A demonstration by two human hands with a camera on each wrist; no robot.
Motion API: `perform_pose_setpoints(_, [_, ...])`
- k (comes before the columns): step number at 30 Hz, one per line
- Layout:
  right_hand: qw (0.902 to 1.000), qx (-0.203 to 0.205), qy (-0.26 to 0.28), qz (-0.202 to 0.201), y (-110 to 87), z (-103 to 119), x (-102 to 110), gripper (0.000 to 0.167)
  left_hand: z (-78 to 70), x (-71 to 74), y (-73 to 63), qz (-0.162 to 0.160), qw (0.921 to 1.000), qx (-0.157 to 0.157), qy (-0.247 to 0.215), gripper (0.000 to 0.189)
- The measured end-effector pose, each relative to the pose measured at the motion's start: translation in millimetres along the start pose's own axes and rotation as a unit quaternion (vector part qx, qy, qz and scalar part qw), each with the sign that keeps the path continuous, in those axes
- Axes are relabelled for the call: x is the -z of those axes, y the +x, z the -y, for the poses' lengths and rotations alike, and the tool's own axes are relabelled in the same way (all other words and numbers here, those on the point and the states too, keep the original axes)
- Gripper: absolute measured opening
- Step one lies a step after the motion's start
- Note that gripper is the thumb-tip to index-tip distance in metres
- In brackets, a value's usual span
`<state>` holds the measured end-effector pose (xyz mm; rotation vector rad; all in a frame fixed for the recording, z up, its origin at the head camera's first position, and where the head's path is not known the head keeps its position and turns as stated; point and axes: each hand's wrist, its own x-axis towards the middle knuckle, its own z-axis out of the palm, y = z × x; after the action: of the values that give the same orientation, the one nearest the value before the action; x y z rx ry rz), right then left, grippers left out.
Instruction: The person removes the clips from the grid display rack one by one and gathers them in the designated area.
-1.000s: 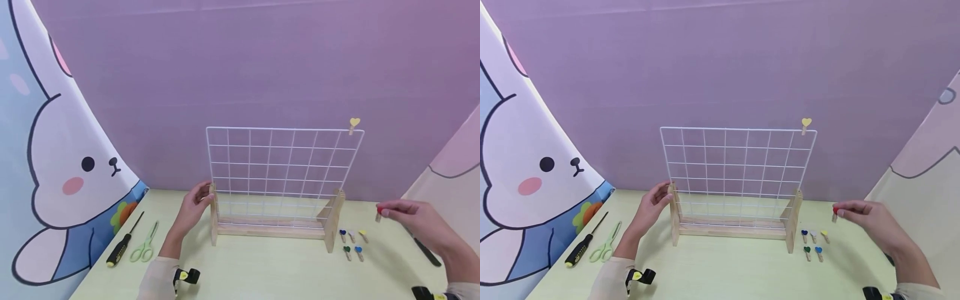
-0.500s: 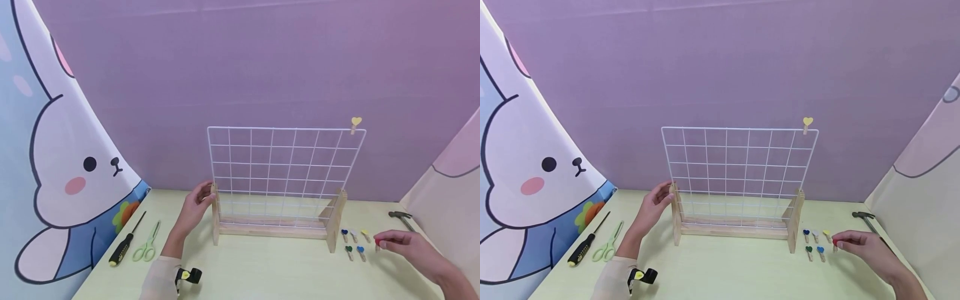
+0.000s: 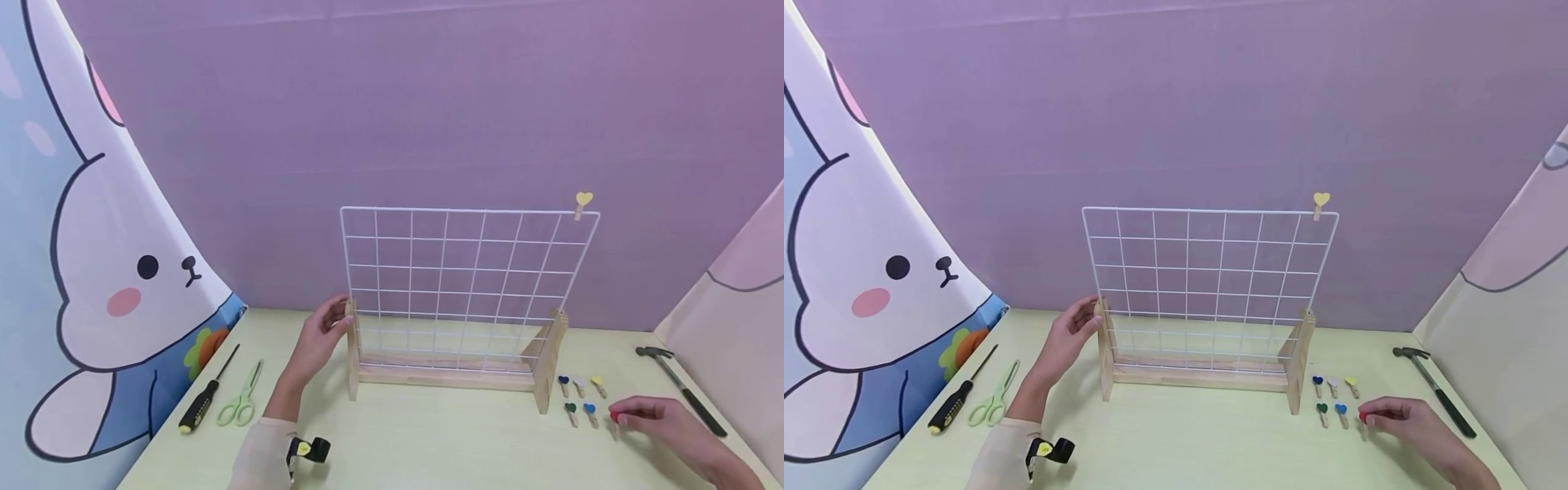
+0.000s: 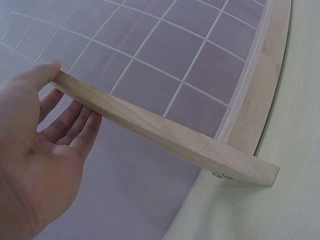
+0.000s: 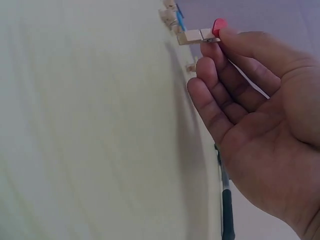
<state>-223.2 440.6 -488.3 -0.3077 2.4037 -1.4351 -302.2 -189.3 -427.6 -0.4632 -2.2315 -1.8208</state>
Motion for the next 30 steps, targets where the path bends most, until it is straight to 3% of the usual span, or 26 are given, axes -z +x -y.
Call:
perform_pose_setpoints(8, [0.9974,-0.001,-0.054,-0.047,4.5,-0.5,-0.5,0.036,-1.4,1.4,-1.2,0.005,0.9999,-0.009,0.002,0.049])
perform_pose_setpoints(18, [0.9941,0.009,-0.089,-0.061,12.5,-2.9,-0.7,0.033,-0.5,0.6,-0.9,0.006,0.9999,-0.011,0.002,0.048])
perform_pose_setpoints(30, [0.9865,-0.045,-0.095,-0.125,16.4,-6.0,-6.7,0.035,-2.0,0.1,-1.1,0.003,1.0000,0.001,0.003,0.048])
